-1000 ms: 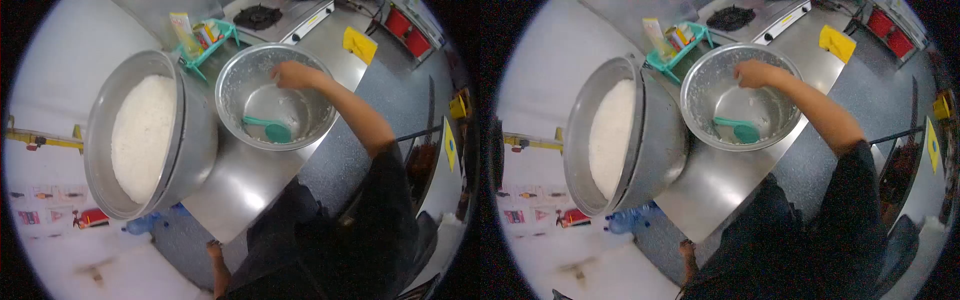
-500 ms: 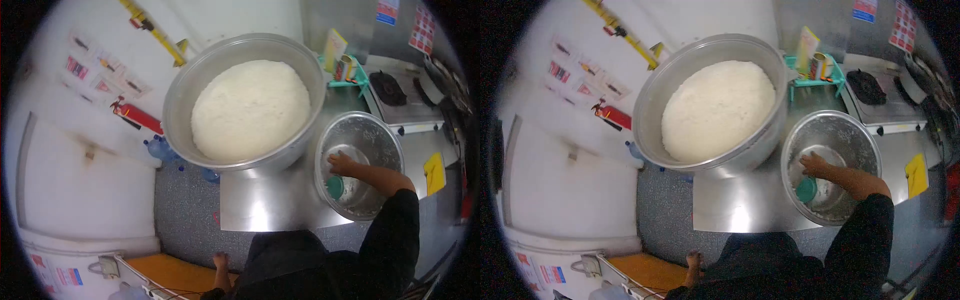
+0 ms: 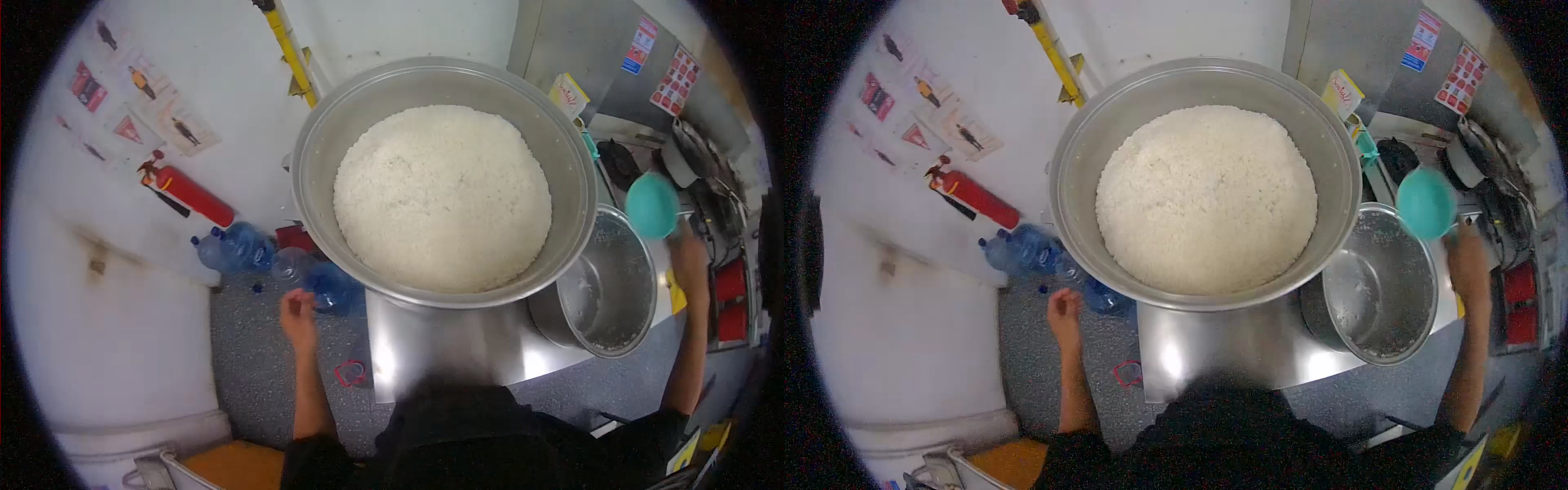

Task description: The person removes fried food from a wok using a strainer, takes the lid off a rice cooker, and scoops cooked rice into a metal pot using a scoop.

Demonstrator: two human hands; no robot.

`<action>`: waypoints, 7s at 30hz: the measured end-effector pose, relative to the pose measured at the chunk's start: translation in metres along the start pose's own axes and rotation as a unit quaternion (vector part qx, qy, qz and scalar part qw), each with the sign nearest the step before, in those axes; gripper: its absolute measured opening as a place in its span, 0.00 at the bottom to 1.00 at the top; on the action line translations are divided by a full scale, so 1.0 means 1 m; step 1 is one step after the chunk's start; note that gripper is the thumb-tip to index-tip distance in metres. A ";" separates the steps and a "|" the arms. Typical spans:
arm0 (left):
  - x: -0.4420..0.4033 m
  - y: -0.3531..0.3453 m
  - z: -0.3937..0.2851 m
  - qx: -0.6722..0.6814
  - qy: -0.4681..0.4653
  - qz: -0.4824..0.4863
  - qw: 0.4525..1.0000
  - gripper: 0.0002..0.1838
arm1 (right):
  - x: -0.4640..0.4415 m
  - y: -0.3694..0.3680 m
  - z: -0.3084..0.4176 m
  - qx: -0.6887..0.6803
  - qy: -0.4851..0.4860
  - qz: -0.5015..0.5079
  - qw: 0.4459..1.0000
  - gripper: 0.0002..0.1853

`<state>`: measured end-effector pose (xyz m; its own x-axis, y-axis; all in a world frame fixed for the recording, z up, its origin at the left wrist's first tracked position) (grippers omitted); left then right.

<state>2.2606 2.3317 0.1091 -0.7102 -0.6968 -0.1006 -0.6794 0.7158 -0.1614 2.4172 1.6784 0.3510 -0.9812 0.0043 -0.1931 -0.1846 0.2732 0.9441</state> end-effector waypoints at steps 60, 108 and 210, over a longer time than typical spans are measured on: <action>-0.158 -0.079 -0.066 0.175 0.043 0.130 0.975 0.28 | -0.125 0.057 0.278 -0.374 0.182 0.489 0.766 0.08; -0.160 -0.116 -0.105 0.246 0.146 0.050 0.957 0.20 | -0.247 0.008 0.401 0.114 0.312 0.064 0.941 0.15; -0.166 -0.110 -0.100 0.137 0.130 0.057 0.980 0.19 | -0.222 0.018 0.485 0.051 0.378 0.184 0.906 0.19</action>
<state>2.4342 2.3733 0.2413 -0.8260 -0.5517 0.1150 -0.5429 0.7241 -0.4254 2.6597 2.1488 0.2812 -0.7414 -0.5360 0.4037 0.1317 0.4737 0.8708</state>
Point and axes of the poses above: each hand's wrist, its own x-axis away from the middle knuckle, its own y-axis out of the back of the hand, z = x × y, the point moved 4 cm from there along -x, towards the middle knuckle, and after that the axes turned 14 degrees about x, right-handed, at the moved point
